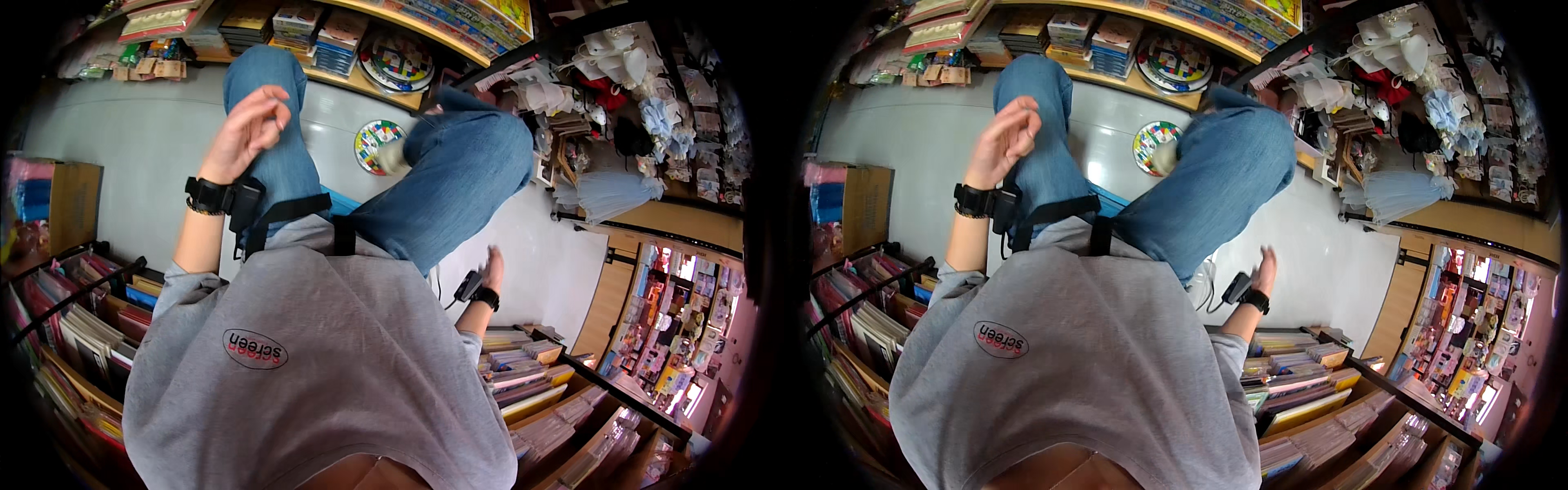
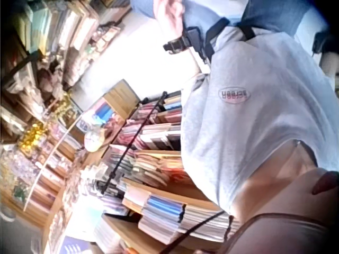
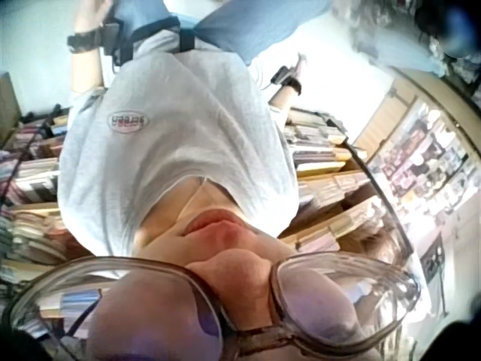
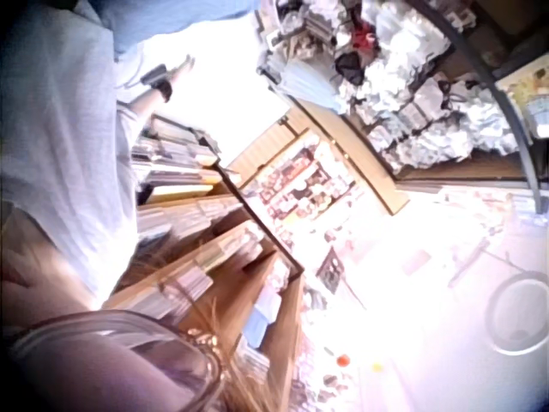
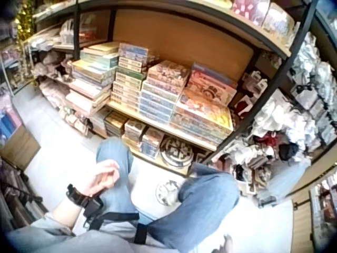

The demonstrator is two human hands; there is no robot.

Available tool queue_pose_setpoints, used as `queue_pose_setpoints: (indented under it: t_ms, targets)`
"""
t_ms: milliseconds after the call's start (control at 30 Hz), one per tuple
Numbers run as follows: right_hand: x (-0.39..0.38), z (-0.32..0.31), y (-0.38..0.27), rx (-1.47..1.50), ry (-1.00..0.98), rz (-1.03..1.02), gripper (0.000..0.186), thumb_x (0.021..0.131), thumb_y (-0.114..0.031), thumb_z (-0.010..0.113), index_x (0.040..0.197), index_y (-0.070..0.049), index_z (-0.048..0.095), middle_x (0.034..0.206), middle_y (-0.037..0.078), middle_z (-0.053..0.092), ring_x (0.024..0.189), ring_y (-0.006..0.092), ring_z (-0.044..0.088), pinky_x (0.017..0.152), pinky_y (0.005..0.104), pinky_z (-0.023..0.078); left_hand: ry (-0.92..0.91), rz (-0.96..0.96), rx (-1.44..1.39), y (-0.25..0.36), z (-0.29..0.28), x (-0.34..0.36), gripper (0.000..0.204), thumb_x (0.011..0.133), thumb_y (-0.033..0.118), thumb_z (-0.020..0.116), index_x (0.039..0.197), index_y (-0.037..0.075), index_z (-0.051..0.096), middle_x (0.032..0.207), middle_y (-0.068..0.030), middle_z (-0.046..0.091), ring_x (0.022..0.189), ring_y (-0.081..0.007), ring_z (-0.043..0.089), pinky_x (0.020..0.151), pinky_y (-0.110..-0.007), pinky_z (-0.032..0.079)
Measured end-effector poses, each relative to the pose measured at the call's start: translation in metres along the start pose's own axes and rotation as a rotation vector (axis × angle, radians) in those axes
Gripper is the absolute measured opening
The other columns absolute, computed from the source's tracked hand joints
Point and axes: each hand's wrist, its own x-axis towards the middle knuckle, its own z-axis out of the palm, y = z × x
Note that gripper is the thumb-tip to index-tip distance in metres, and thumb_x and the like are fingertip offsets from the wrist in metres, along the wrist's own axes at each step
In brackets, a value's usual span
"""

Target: The person picks up several board games and boxed sets from the floor and places them onto a storage rack by hand.

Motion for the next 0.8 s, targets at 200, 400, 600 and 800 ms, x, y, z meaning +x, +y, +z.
queue_pose_setpoints:
  t_ms: [200,400,600,800]
  targets:
    - [-0.079,0.139,-0.181,0.397,-0.156,-0.723,0.022,0.084,-0.005,0.048,0.106,-0.003,0.051,0.104,0.010,0.057,0.100,0.0175,0.052,0.086,0.0322,0.041,-0.008,-0.175,0.257,0.005,0.023,-0.017,0.017,0.091,0.019,0.042,0.099,0.006,0.050,0.068,-0.0049,0.055,0.039,-0.0013,0.030,0.036,-0.015,0.020]
    - [-0.121,0.212,-0.220,0.323,-0.487,-0.814,0.012,0.085,-0.002,0.040,0.076,-0.003,0.049,0.059,0.004,0.048,0.052,0.0120,0.045,0.052,0.0245,0.039,0.044,-0.348,0.273,-0.020,0.029,-0.013,0.015,0.089,0.016,0.042,0.095,0.006,0.052,0.071,-0.0040,0.059,0.043,-0.0025,0.038,0.039,-0.016,0.030]
    - [-0.131,0.233,-0.151,0.233,-0.514,-0.544,0.023,0.080,0.002,0.030,0.065,-0.006,0.045,0.050,0.002,0.042,0.041,0.0099,0.036,0.039,0.0227,0.030,-0.140,-0.439,0.357,-0.055,0.035,0.066,0.017,0.086,0.013,0.046,0.100,0.005,0.053,0.081,-0.0035,0.062,0.064,-0.0070,0.054,0.056,-0.019,0.043]
    - [-0.136,0.209,-0.135,0.480,-0.530,-0.456,0.018,0.073,0.006,0.037,0.079,0.006,0.053,0.046,0.007,0.042,0.040,0.0158,0.041,0.043,0.0258,0.037,-0.389,-0.555,0.352,-0.062,0.060,0.126,0.024,0.091,0.022,0.046,0.108,0.006,0.053,0.089,-0.0017,0.059,0.064,-0.0051,0.050,0.060,-0.018,0.042]
